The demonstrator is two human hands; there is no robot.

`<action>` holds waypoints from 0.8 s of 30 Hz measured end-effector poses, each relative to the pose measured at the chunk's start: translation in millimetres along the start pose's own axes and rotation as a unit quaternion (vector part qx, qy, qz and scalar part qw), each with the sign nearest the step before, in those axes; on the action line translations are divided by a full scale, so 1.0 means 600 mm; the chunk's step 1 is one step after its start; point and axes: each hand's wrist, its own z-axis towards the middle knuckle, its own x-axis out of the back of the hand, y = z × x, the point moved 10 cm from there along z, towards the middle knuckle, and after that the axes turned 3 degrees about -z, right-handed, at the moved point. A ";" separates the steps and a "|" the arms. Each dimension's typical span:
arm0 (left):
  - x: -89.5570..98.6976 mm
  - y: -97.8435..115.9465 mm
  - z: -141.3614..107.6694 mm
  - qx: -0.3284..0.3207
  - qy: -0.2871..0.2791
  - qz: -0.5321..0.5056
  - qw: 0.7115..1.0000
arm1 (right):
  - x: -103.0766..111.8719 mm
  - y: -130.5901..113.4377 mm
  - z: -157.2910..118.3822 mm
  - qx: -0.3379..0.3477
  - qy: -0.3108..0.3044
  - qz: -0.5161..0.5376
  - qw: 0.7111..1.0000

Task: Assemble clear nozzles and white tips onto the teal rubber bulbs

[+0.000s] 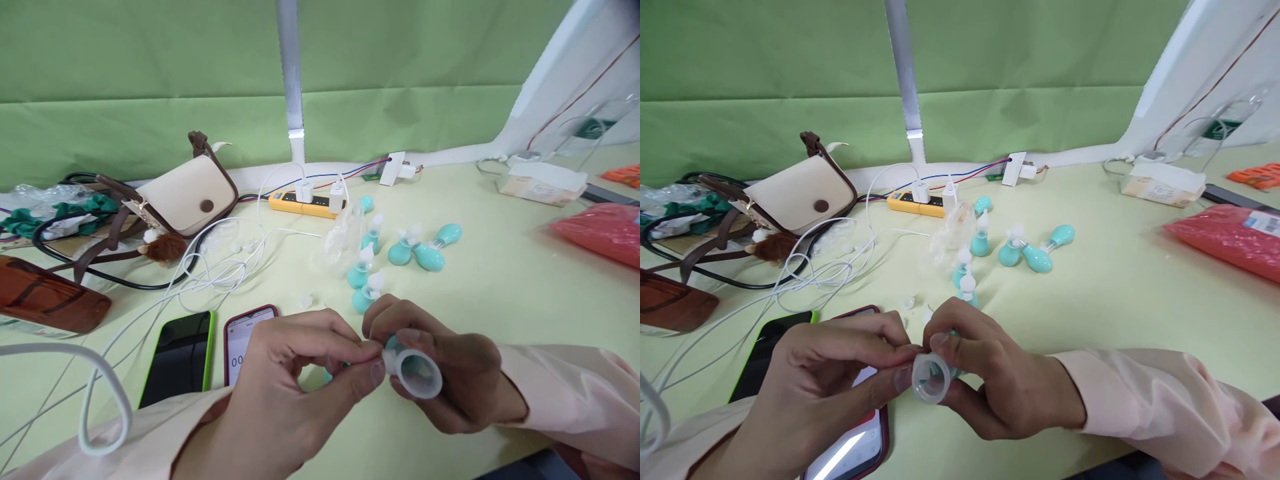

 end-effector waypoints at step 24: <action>-0.021 0.024 -0.005 -0.161 -0.091 0.165 0.969 | -0.067 0.065 -0.044 -0.400 0.067 0.558 0.724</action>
